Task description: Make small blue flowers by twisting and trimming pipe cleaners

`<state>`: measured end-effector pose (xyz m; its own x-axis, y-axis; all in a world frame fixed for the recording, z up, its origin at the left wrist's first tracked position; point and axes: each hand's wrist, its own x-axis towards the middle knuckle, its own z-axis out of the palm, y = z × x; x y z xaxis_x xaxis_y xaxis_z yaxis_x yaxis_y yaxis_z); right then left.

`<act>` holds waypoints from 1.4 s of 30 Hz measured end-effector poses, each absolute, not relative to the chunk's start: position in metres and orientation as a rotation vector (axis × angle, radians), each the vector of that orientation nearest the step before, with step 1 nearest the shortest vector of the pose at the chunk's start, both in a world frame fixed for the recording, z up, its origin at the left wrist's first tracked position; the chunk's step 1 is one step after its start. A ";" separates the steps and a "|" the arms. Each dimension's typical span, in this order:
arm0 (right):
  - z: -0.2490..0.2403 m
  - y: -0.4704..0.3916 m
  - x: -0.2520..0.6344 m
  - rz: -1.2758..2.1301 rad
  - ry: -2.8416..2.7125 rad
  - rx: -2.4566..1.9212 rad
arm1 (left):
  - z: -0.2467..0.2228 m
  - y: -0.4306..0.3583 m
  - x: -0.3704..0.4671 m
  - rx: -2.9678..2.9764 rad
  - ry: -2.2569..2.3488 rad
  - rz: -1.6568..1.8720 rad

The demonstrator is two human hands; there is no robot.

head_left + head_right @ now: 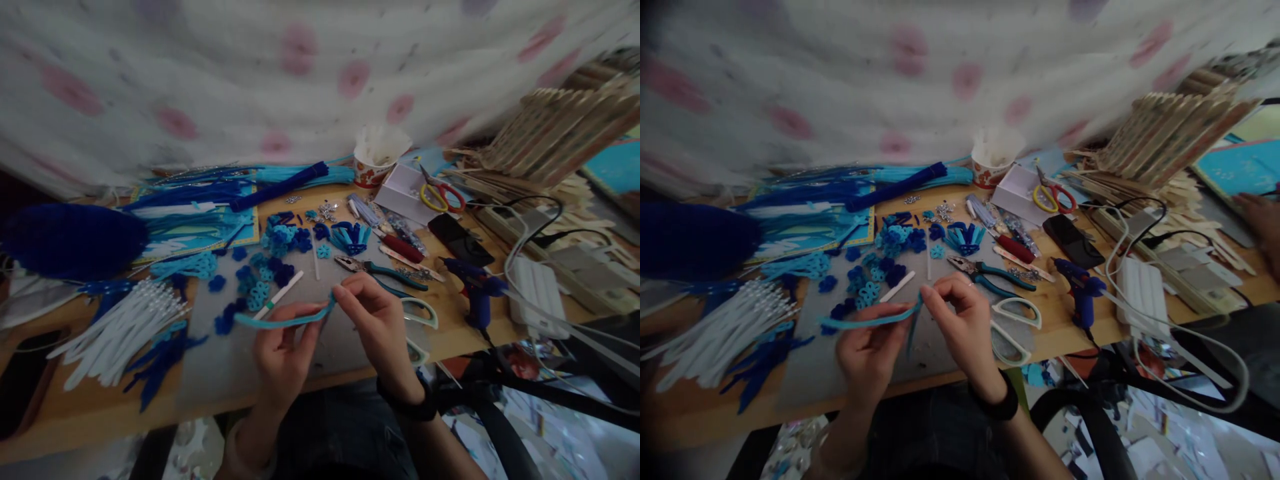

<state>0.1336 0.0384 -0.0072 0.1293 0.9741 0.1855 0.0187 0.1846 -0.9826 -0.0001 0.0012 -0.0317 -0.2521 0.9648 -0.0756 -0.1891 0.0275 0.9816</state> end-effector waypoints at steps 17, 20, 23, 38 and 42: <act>-0.007 0.034 0.135 0.972 -1.227 -1.062 | -0.008 0.018 0.008 0.691 1.049 1.214; -0.007 0.033 0.133 1.016 -1.213 -1.045 | -0.006 0.019 0.012 0.664 1.099 1.275; -0.005 0.034 0.133 1.016 -1.236 -1.026 | -0.004 0.017 0.014 0.598 1.122 1.272; -0.013 0.032 0.116 0.607 -1.279 -1.165 | -0.013 0.014 0.018 0.417 1.155 1.375; -0.021 0.029 0.105 0.638 -1.207 -1.160 | -0.016 0.016 0.031 0.305 1.210 1.540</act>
